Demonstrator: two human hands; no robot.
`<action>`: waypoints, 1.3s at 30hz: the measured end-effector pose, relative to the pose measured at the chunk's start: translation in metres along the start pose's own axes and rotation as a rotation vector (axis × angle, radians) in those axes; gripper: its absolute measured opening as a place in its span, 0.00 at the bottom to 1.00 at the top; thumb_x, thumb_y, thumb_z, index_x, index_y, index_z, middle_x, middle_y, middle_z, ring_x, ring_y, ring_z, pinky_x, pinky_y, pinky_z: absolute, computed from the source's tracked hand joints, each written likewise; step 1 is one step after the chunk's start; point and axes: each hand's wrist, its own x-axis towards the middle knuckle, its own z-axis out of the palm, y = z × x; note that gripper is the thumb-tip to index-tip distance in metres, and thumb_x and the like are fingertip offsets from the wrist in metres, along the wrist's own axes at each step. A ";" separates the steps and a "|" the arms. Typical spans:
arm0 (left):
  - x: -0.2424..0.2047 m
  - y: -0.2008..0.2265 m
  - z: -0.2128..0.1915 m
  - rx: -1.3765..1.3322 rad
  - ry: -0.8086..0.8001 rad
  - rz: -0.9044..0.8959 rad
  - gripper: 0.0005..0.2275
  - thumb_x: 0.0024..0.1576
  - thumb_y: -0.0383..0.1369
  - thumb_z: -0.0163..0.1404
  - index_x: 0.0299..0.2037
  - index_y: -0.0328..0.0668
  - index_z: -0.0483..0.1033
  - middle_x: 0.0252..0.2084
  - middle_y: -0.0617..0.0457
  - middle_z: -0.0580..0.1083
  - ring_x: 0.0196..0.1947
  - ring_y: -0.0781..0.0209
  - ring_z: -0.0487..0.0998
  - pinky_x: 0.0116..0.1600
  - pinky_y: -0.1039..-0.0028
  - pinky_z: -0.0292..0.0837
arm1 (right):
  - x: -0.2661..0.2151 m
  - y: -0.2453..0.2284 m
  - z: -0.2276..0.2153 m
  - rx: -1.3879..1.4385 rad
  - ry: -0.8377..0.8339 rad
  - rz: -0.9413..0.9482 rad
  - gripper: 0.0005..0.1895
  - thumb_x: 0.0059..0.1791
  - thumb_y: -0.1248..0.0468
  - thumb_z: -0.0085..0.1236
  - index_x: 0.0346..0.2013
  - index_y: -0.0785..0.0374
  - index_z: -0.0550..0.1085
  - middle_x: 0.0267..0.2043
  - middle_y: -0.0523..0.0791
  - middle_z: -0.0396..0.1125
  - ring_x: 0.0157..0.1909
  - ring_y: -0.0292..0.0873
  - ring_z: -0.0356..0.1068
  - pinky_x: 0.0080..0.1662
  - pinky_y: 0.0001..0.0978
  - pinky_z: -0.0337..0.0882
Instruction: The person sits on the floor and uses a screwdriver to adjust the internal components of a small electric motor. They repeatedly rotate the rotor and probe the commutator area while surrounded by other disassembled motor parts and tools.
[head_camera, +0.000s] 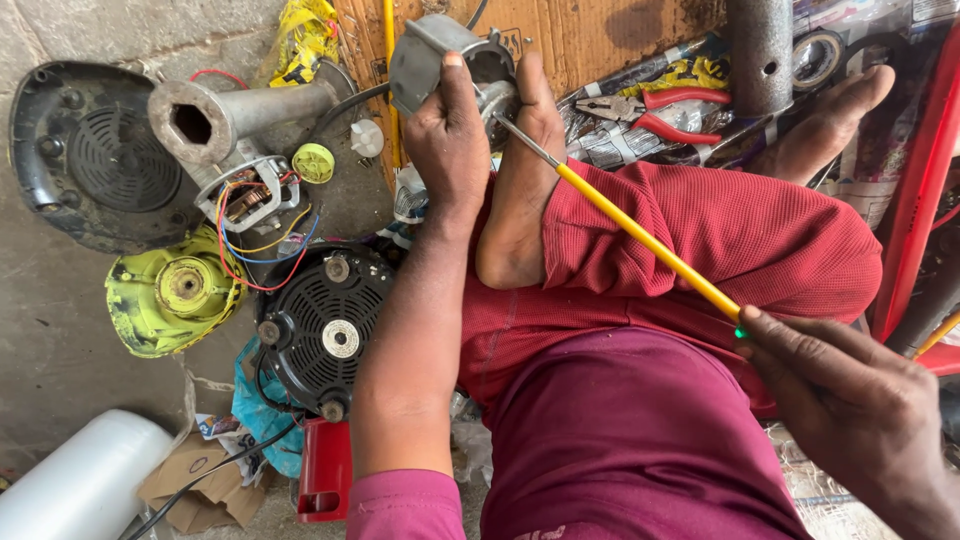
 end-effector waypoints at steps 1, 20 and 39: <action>0.001 0.000 -0.002 -0.007 -0.015 -0.014 0.25 0.68 0.49 0.43 0.26 0.40 0.81 0.17 0.60 0.72 0.21 0.72 0.75 0.28 0.76 0.70 | 0.003 0.000 -0.002 -0.013 0.011 -0.065 0.20 0.48 0.67 0.65 0.55 0.59 0.78 0.45 0.45 0.76 0.38 0.35 0.77 0.38 0.24 0.77; -0.012 0.007 0.012 0.023 0.095 0.004 0.21 0.69 0.44 0.44 0.36 0.36 0.83 0.26 0.54 0.79 0.29 0.67 0.78 0.36 0.75 0.74 | 0.000 -0.016 -0.010 0.307 -0.073 0.430 0.17 0.49 0.69 0.59 0.54 0.62 0.79 0.37 0.46 0.77 0.36 0.33 0.75 0.41 0.25 0.76; 0.008 0.002 0.008 0.181 0.059 -0.028 0.22 0.63 0.48 0.45 0.36 0.39 0.86 0.29 0.51 0.83 0.31 0.59 0.84 0.37 0.69 0.76 | -0.018 0.018 0.000 0.321 0.023 0.203 0.22 0.45 0.69 0.65 0.54 0.58 0.79 0.42 0.42 0.77 0.30 0.33 0.73 0.33 0.26 0.74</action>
